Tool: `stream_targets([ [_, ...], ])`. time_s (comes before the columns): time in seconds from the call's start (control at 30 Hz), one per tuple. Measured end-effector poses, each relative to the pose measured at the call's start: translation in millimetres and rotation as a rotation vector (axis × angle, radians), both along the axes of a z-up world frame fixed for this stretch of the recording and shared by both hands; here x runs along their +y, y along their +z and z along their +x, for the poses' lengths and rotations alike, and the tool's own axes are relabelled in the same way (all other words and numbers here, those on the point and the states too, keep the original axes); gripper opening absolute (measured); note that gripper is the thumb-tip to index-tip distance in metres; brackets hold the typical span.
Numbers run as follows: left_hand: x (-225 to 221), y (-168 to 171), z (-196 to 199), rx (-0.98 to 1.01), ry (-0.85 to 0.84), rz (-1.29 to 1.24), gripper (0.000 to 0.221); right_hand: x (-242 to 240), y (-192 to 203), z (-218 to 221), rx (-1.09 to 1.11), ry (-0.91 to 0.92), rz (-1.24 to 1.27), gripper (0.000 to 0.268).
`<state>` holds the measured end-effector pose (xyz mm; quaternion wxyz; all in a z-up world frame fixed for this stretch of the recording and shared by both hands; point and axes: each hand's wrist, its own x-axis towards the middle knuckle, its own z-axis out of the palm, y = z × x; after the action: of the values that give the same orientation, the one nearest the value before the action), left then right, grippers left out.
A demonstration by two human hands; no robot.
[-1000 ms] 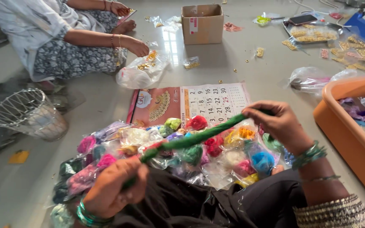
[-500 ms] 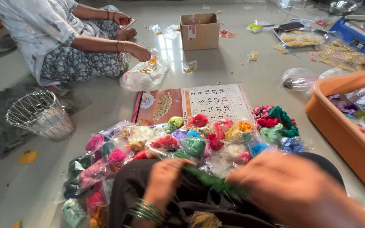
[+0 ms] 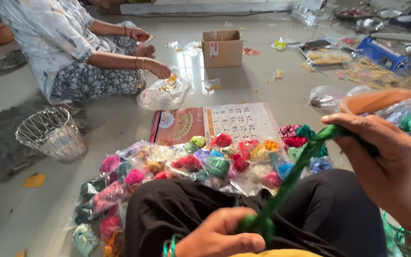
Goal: The person sits on the floor and sorts colorful silk thread skeins, picking up bundles one at a time, folding and pressing them by hand and setting them back among the pile. Another person across the floor handles gold bead strands.
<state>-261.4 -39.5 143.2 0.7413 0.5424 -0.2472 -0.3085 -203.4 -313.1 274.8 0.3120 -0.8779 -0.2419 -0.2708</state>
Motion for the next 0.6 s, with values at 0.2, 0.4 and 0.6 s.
stream_targets([
  [0.2,-13,-11,-1,0.052,0.385,0.164,0.016,-1,2,-7,-0.035,0.046,-0.024,0.034],
  [0.4,3,4,-11,0.417,0.513,-0.051,0.014,3,7,-20,0.076,0.162,0.186,0.03],
  [0.6,43,-27,-4,0.519,0.534,-0.181,0.023,-16,-12,1,0.142,0.0,0.13,0.029],
])
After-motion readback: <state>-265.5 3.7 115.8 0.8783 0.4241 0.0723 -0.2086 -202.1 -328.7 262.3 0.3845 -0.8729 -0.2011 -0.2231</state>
